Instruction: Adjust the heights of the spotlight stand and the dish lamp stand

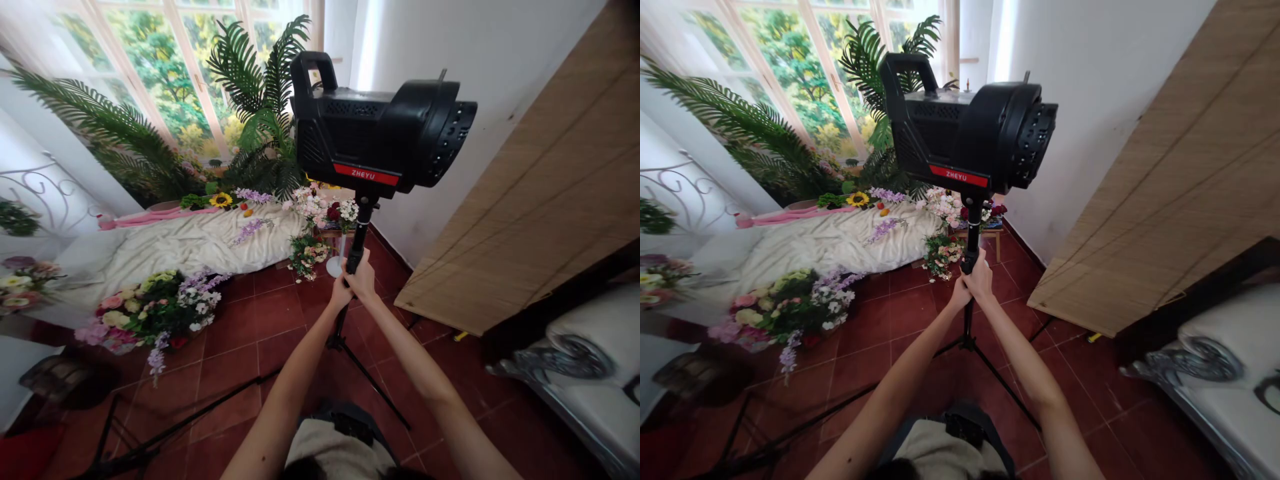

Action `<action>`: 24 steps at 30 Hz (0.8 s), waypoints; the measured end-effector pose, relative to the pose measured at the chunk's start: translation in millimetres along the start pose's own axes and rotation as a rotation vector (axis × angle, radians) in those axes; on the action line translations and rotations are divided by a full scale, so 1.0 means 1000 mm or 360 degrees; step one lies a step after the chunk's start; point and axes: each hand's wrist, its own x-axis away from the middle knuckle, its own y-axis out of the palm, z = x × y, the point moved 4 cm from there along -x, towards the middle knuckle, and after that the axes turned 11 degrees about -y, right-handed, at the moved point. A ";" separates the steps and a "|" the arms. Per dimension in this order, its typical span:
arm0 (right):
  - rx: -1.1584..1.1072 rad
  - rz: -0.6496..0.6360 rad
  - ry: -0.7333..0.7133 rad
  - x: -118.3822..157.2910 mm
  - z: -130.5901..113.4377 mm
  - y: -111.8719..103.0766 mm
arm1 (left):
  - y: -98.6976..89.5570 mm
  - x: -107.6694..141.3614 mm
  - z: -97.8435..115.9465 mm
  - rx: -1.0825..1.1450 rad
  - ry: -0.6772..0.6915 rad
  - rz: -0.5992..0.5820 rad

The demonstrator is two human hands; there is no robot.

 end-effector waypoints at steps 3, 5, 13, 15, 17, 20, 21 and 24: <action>0.0008 0.0005 0.0016 0.007 0.001 0.004 | 0.000 0.000 0.000 0.0098 -0.0020 -0.0033; 0.0005 0.0006 0.0027 0.010 0.001 0.005 | 0.000 0.002 0.001 0.0144 -0.0035 -0.0030; -0.0059 -0.0141 0.0153 0.022 0.007 0.007 | 0.003 0.003 0.002 0.0283 -0.0145 0.0068; -0.0155 -0.0172 0.0126 0.026 0.007 0.002 | 0.005 0.003 0.003 0.0364 -0.0114 0.0031; -0.0289 -0.0133 0.0047 0.032 0.007 -0.007 | 0.008 0.004 0.006 0.0353 -0.0078 -0.0034; -0.0414 0.0036 -0.0045 0.046 0.011 -0.025 | 0.008 0.007 0.013 0.0179 -0.0074 -0.0053; -0.0422 0.0090 -0.0054 0.053 0.013 -0.030 | 0.008 0.009 0.015 0.0119 -0.0092 -0.0033; -0.0374 0.0148 -0.0066 0.075 0.020 -0.042 | 0.005 0.012 0.020 0.0010 -0.0152 0.0033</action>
